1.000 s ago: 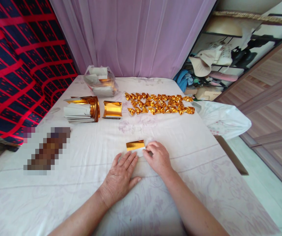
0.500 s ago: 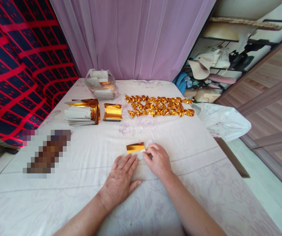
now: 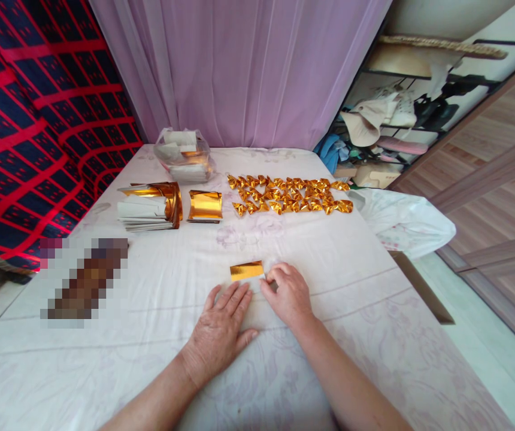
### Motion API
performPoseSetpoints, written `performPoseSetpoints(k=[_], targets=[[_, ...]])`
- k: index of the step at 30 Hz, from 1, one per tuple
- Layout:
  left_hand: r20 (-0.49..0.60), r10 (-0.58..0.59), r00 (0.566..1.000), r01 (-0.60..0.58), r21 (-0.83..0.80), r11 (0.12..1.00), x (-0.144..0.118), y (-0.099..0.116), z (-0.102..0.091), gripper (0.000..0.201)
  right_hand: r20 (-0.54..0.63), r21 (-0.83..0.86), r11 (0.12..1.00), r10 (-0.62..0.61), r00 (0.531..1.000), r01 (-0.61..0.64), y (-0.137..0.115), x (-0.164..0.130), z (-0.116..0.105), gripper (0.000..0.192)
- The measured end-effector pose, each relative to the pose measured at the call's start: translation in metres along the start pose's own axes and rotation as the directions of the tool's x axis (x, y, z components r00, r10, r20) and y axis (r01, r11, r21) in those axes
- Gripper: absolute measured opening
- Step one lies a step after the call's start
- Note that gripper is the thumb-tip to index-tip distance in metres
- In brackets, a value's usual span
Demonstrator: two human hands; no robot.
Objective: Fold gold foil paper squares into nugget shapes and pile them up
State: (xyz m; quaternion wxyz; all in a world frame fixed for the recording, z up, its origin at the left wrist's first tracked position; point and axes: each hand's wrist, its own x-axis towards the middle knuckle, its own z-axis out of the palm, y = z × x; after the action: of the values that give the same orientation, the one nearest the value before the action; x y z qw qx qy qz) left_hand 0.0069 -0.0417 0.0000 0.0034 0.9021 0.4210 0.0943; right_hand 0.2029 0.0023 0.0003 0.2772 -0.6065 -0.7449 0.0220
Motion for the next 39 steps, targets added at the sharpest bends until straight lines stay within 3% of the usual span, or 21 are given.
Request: performPoseSetpoints(k=[20,39], targets=[[-0.003,-0.017,1.000,0.017,-0.020,1.000,0.0006,0.0002,-0.0005,0.060,-0.014,-0.001,1.000,-0.008,1.000,0.008,0.0009,-0.0010,0.0010,0.010],[0.012,-0.019,1.000,0.020,-0.032,0.999,0.0026,0.0002,-0.0049,0.058,0.050,0.062,0.997,-0.043,0.998,0.040,0.0009,-0.0009,-0.0023,0.004]])
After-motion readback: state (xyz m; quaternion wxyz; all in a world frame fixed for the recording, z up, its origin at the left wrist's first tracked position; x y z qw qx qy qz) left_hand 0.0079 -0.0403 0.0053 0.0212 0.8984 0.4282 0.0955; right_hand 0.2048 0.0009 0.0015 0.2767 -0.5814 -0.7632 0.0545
